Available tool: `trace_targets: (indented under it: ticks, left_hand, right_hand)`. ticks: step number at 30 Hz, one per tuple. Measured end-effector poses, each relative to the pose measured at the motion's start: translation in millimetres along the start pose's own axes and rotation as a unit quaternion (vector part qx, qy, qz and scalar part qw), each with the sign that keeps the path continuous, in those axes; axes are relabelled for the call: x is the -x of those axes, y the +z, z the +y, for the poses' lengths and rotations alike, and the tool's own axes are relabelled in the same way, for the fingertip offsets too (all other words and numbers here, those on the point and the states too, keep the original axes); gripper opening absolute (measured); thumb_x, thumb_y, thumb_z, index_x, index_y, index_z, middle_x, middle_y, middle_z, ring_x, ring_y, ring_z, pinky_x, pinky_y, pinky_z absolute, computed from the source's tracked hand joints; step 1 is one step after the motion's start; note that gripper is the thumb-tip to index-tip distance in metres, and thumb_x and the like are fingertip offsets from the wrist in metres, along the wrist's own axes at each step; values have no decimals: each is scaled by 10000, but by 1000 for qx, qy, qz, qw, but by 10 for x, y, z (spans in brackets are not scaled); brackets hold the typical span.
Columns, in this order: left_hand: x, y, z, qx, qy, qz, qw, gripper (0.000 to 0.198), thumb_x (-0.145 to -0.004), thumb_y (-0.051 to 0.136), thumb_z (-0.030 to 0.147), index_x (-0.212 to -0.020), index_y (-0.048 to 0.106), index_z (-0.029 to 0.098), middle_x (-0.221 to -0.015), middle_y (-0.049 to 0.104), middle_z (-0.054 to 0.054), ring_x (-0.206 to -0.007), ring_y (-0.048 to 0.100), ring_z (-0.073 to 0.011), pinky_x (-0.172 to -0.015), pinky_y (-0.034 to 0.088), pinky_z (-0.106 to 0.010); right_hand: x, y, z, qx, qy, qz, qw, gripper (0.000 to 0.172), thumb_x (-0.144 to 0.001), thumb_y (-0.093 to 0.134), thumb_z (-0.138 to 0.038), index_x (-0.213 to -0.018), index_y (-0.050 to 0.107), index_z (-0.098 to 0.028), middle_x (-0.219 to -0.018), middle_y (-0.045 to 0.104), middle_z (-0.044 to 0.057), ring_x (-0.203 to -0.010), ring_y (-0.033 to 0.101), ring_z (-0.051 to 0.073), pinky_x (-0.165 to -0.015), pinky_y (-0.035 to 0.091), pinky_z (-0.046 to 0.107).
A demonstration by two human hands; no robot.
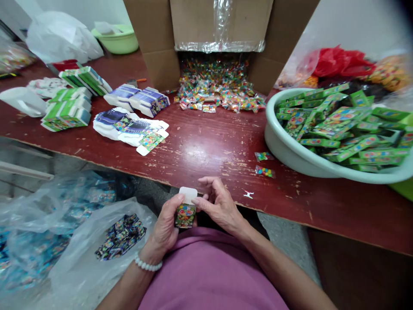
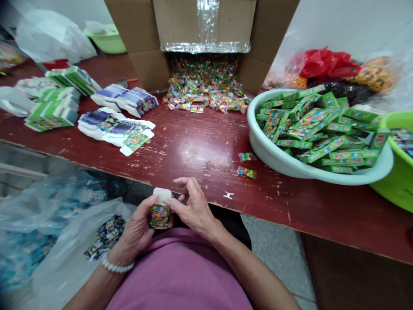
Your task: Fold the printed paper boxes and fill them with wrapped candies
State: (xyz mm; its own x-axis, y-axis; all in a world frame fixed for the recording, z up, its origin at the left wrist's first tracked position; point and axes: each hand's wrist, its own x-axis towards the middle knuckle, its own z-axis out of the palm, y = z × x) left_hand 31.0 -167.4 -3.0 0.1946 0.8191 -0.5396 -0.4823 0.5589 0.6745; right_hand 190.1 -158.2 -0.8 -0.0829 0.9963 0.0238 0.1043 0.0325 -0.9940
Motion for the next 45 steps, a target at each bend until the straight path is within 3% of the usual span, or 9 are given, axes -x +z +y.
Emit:
trace_targets:
  ticks: [5,8,12,17,20,23,27,37,45]
  left_hand:
    - [-16,80,13,23,-13,12,1000,294,-740,765,365,-877,687,118,-676,721,-32,-505,652,-170,-451,564,-269]
    - [-37,109,61,53,-36,10,998,261,-774,725,345,-900,672,123,-656,710,-27,-469,641,-186,-402,556,-298]
    - [-39,120,65,98,-55,38,993,193,-838,686,308,-935,654,143,-678,704,-6,-475,639,-149,-416,557,-257]
    - [0,165,41,43,-34,13,998,315,-912,619,397,-1055,682,123,-722,721,-42,-474,636,-155,-413,559,-268]
    - [12,199,98,47,-35,-40,997,439,-972,489,463,-1142,680,105,-807,748,-89,-468,632,-154,-417,553,-272]
    - [1,208,146,46,-38,-61,996,459,-986,452,462,-1235,657,135,-907,761,-98,-462,628,-144,-406,544,-270]
    - [-34,202,107,58,-42,-33,997,335,-945,568,367,-1165,699,151,-1001,759,-78,-593,679,-137,-484,564,-230]
    - [-20,242,41,-18,-64,-12,998,554,-892,554,606,-1043,725,101,-746,739,-94,-470,630,-155,-401,519,-244]
    - [-4,269,111,86,-91,49,991,157,-838,638,219,-904,752,135,-793,760,-42,-630,701,-161,-579,593,-243]
  right_hand:
    - [-17,74,61,-36,14,36,999,353,-779,754,-274,-1080,575,-228,-921,618,-5,-664,550,109,-612,498,248]
    - [0,95,55,7,-73,55,996,89,-860,697,-284,-894,654,-214,-858,644,13,-708,598,133,-669,507,275]
    - [18,53,49,43,-177,38,983,68,-890,672,-232,-906,737,-224,-910,690,47,-890,647,180,-839,507,333]
    - [-31,2,49,-47,-44,-12,998,128,-838,732,-310,-768,718,-204,-989,700,59,-853,672,179,-709,537,290]
    - [-56,9,28,-125,4,-1,992,150,-824,752,-335,-903,690,-224,-877,721,19,-702,670,153,-618,545,268]
    - [-66,-15,-25,-46,-90,-8,995,162,-858,716,-259,-1018,695,-249,-919,743,22,-802,692,167,-745,559,303]
    - [-74,-103,-99,69,-185,-58,978,74,-889,688,-248,-843,742,-228,-909,753,48,-897,685,184,-868,526,330]
    - [-163,-120,-91,-57,102,-101,988,205,-839,697,-350,-852,724,-147,-753,722,29,-548,585,109,-520,471,236]
    - [-14,-134,-124,121,-154,-103,975,199,-859,728,-387,-966,694,-223,-1057,719,68,-1003,637,214,-930,470,391]
